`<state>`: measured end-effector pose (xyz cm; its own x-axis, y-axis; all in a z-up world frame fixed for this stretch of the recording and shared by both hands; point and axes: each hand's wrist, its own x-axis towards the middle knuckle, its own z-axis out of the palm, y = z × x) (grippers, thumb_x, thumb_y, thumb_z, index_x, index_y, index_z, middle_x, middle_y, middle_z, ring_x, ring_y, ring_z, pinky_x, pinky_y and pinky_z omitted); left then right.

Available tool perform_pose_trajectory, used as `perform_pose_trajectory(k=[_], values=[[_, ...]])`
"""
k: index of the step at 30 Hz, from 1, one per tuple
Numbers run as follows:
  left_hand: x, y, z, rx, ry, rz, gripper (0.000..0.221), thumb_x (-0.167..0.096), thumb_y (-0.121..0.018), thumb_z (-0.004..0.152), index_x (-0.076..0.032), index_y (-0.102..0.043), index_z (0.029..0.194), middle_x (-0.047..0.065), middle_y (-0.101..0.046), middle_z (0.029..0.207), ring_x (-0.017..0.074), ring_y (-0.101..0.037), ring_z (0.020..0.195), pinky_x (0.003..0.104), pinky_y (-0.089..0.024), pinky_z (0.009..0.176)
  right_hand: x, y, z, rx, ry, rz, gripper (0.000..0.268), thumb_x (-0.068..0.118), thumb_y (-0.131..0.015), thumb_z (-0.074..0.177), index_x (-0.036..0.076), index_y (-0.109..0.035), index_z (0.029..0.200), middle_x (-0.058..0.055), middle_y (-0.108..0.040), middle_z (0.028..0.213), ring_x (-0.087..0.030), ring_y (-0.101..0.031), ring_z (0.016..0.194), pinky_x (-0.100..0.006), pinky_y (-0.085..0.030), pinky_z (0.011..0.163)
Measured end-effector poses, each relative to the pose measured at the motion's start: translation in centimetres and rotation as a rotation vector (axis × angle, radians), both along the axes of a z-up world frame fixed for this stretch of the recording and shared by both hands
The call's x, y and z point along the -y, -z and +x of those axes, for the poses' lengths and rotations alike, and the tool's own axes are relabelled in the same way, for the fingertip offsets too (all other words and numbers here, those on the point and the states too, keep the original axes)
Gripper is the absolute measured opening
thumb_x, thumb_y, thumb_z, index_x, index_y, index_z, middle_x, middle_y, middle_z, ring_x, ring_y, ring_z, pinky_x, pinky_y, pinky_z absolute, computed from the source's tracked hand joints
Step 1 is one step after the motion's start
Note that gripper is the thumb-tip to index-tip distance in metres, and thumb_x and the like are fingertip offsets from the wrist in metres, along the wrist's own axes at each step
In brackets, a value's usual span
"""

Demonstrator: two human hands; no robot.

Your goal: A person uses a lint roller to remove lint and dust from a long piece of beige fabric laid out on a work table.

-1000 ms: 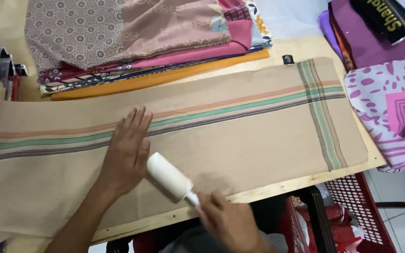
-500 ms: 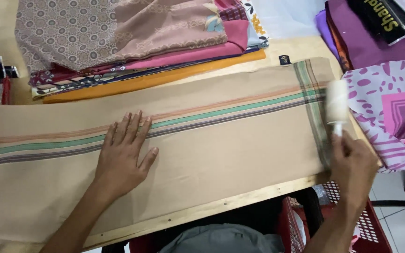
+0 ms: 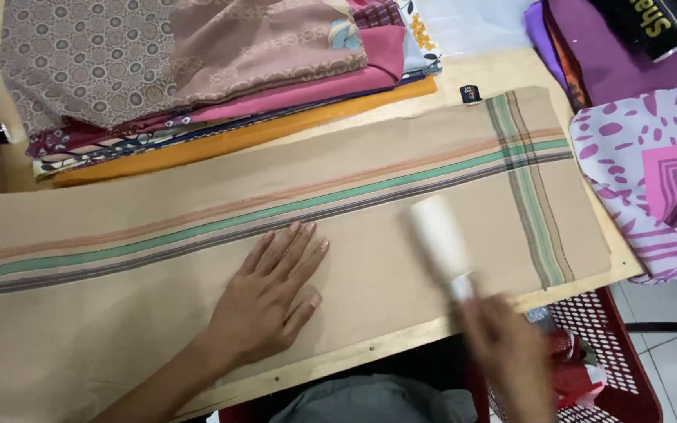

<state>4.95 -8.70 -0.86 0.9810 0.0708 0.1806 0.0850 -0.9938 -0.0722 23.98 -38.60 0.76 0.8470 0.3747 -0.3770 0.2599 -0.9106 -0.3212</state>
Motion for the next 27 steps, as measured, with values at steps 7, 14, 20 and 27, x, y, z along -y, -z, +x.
perform_pose_trajectory(k=[7, 14, 20, 27], values=[[0.0, -0.2, -0.1, 0.006, -0.011, -0.011, 0.085, -0.07, -0.031, 0.101, -0.019, -0.017, 0.167, 0.006, -0.013, 0.174, 0.022, -0.009, 0.162, 0.039, -0.001, 0.132, 9.9, 3.0, 10.3, 0.664, 0.022, -0.033, 0.026, 0.033, -0.065, 0.121, 0.01, -0.079, 0.117, -0.015, -0.061, 0.082, -0.033, -0.058, 0.077, -0.047, -0.044, 0.072], [0.1, 0.1, 0.0, 0.005, -0.033, 0.064, 0.087, -0.075, -0.027, 0.1, -0.021, -0.015, 0.167, 0.005, -0.011, 0.174, 0.021, -0.008, 0.162, 0.039, 0.001, 0.132, 3.7, 0.3, 1.6, 0.11, 0.111, 0.012, 0.02, 0.032, -0.072, 0.091, 0.013, -0.069, 0.084, -0.008, -0.07, 0.079, -0.025, -0.06, 0.072, -0.043, -0.041, 0.069], [0.2, -0.7, 0.0, 0.007, -0.009, -0.306, 0.062, -0.04, -0.028, 0.108, -0.013, -0.026, 0.164, 0.007, -0.025, 0.171, 0.0225, -0.019, 0.159, 0.04, -0.008, 0.13, 2.5, 2.2, -5.3, 0.023, -0.523, 0.358, 0.042, 0.04, -0.064, 0.093, 0.028, -0.073, 0.132, 0.004, -0.057, 0.079, -0.013, -0.07, 0.051, -0.032, -0.05, 0.049], [0.1, -0.2, 0.0, -0.002, -0.016, -0.217, 0.068, -0.048, -0.032, 0.107, -0.015, -0.022, 0.166, 0.005, -0.021, 0.173, 0.0209, -0.015, 0.16, 0.039, -0.005, 0.13, 5.9, 0.2, 3.8, 0.172, 0.181, 0.084, 0.038, 0.039, -0.064, 0.102, 0.006, -0.076, 0.087, -0.008, -0.064, 0.082, -0.024, -0.059, 0.07, -0.042, -0.042, 0.068]])
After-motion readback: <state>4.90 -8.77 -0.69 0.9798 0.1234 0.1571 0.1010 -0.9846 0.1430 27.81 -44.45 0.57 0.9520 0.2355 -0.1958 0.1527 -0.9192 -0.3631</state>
